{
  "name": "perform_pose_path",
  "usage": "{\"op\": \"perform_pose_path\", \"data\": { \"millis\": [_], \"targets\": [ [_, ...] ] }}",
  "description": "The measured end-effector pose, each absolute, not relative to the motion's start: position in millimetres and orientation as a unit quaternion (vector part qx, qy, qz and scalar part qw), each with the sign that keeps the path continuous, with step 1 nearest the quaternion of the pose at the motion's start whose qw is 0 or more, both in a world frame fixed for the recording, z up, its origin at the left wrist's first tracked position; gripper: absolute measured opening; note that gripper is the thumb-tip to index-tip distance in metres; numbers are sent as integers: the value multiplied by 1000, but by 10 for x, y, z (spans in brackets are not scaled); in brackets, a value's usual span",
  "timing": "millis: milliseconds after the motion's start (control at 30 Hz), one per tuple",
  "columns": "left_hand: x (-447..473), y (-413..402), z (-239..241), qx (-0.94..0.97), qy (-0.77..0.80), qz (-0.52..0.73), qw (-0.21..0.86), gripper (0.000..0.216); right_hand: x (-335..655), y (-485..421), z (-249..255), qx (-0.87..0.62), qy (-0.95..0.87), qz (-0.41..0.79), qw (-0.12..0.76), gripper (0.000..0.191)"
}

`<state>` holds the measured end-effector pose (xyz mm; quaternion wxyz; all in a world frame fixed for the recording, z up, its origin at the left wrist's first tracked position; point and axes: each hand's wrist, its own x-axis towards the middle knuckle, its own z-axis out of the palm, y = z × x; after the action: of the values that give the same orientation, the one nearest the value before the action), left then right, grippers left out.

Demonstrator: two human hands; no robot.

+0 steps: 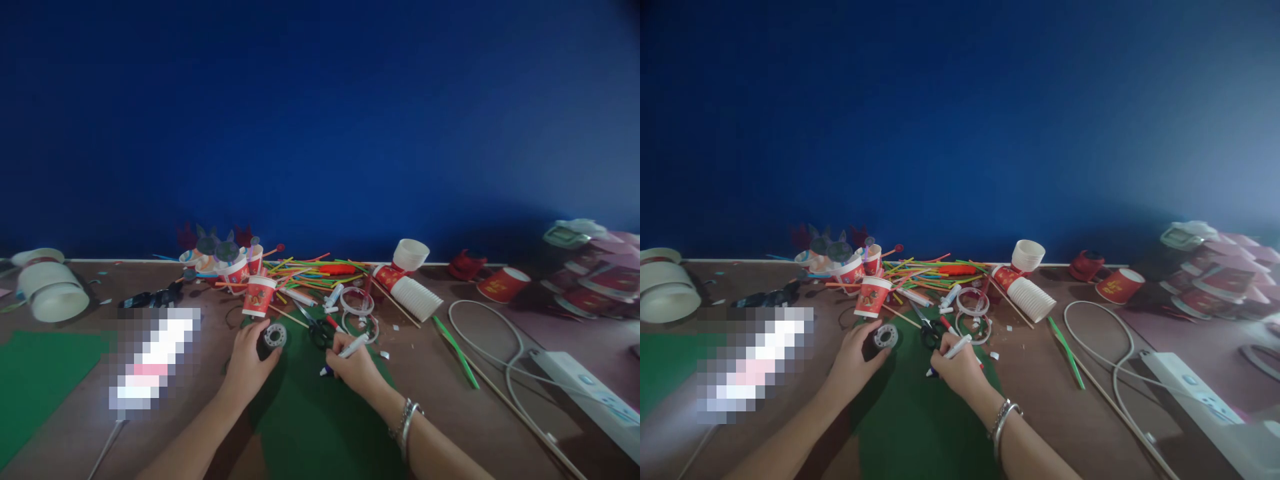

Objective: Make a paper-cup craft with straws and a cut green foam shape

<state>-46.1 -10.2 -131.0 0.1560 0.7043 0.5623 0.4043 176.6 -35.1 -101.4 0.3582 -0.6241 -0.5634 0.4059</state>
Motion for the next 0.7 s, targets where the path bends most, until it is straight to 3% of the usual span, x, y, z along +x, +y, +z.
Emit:
{"op": "perform_pose_path", "data": {
  "millis": [700],
  "targets": [
    [-466, -101, -1318, 707, 558, 404, 160, 40, 1786, -354, -1016, -618, -565, 426, 344, 21]
  ]
}}
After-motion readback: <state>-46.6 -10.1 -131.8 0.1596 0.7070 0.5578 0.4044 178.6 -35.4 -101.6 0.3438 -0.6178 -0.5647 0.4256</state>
